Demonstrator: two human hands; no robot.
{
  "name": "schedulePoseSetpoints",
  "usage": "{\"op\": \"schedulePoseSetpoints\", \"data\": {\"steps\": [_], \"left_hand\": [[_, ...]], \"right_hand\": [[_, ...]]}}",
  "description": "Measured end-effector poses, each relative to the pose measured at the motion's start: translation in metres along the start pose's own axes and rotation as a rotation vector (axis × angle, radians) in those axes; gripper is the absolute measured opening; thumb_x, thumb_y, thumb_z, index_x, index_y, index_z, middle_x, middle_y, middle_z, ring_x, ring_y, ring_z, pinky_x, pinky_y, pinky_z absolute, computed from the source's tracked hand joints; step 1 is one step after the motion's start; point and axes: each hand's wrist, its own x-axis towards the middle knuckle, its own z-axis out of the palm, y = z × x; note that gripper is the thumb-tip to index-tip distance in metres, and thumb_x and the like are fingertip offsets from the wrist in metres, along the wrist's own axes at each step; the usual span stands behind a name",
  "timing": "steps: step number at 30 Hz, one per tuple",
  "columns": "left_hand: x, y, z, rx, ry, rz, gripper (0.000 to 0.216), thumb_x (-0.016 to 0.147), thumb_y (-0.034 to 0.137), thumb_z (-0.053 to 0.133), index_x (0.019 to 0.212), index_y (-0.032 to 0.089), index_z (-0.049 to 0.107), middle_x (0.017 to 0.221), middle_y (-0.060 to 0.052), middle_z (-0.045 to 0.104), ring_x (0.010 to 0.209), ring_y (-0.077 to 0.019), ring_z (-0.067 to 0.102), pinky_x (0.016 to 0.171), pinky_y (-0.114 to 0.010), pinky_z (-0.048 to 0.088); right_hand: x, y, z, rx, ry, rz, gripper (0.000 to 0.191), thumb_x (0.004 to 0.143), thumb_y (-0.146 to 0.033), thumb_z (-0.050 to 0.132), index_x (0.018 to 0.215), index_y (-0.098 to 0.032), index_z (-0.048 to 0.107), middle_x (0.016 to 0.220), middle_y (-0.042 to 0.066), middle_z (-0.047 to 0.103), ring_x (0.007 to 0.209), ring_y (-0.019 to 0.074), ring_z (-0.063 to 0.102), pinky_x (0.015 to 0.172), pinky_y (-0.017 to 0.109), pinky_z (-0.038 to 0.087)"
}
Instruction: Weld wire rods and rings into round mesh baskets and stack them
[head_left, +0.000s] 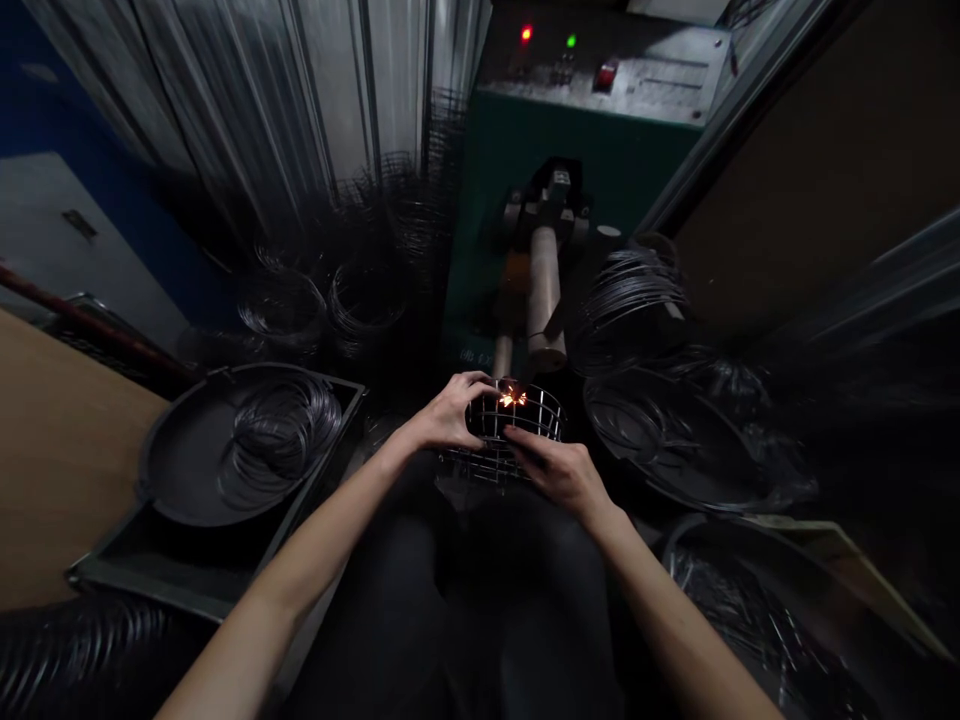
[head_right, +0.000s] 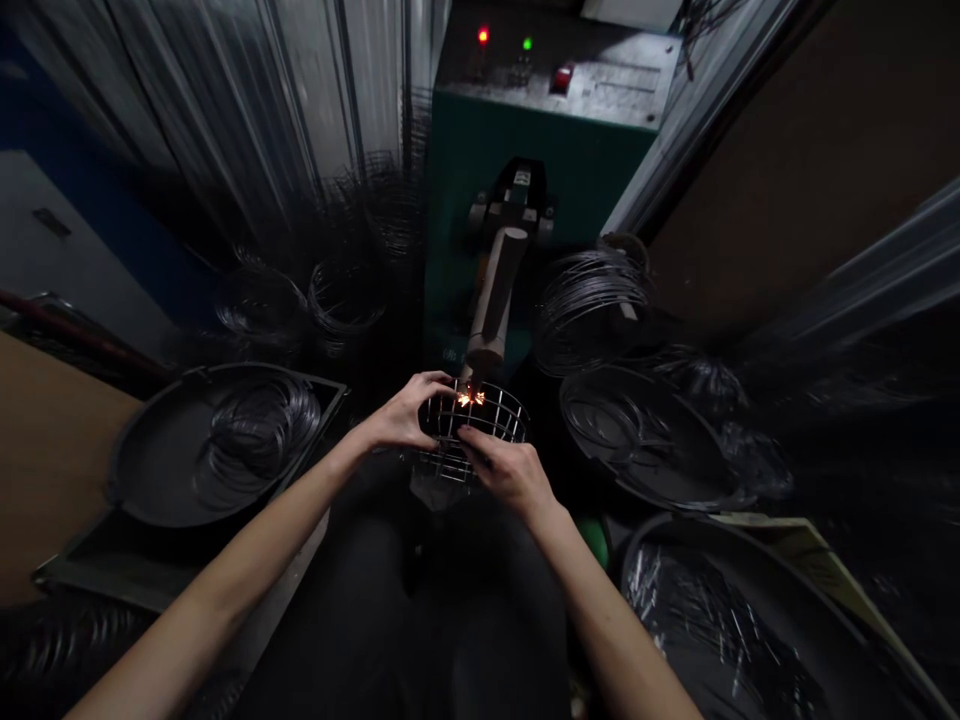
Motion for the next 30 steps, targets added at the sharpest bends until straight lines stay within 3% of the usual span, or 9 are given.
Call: {"op": "schedulePoseSetpoints", "data": {"steps": [3,6,11,18,30], "left_hand": [[0.001,-0.002,-0.001,0.018,-0.009,-0.002,0.072,0.051,0.019,0.080,0.119,0.019,0.054,0.129,-0.012,0.043,0.126,-0.0307,0.039,0.108,-0.049,0.036],[0.003,-0.003,-0.001,0.030,-0.010,-0.009,0.072,0.052,0.021,0.081,0.118,0.019,0.054,0.128,-0.012,0.044,0.126,-0.0299,0.040,0.107,-0.047,0.038],[0.013,-0.010,-0.002,0.021,-0.003,-0.048,0.073,0.051,0.026,0.084,0.117,0.019,0.055,0.128,-0.011,0.044,0.126,-0.0293,0.041,0.108,-0.047,0.037],[0.023,-0.019,-0.005,0.036,0.011,-0.048,0.075,0.051,0.032,0.086,0.118,0.016,0.056,0.126,-0.013,0.043,0.125,-0.0298,0.040,0.108,-0.046,0.036],[0.052,-0.034,-0.009,0.004,0.055,-0.100,0.072,0.052,0.034,0.084,0.116,0.016,0.057,0.125,-0.012,0.047,0.123,-0.0293,0.043,0.109,-0.046,0.033]], "right_hand": [[-0.005,-0.006,-0.002,-0.017,0.000,0.041,0.027,0.092,-0.022,0.052,0.115,-0.020,0.065,0.107,0.003,0.070,0.089,0.0150,0.070,0.076,0.021,0.058],[-0.011,-0.014,-0.004,-0.084,0.085,0.170,0.026,0.093,-0.026,0.051,0.114,-0.019,0.064,0.112,0.007,0.068,0.098,0.0170,0.067,0.084,0.026,0.055],[-0.010,-0.011,-0.002,-0.171,0.194,0.391,0.025,0.091,-0.039,0.052,0.087,-0.019,0.067,0.089,0.007,0.063,0.072,0.0149,0.063,0.065,0.025,0.051],[0.004,0.001,-0.002,-0.064,0.179,0.364,0.031,0.092,-0.044,0.047,0.085,-0.019,0.065,0.083,0.006,0.061,0.070,0.0146,0.059,0.062,0.025,0.046],[0.032,0.025,0.002,-0.113,0.185,0.450,0.036,0.090,-0.047,0.048,0.083,-0.018,0.066,0.083,0.007,0.059,0.069,0.0168,0.055,0.064,0.029,0.044]]}}
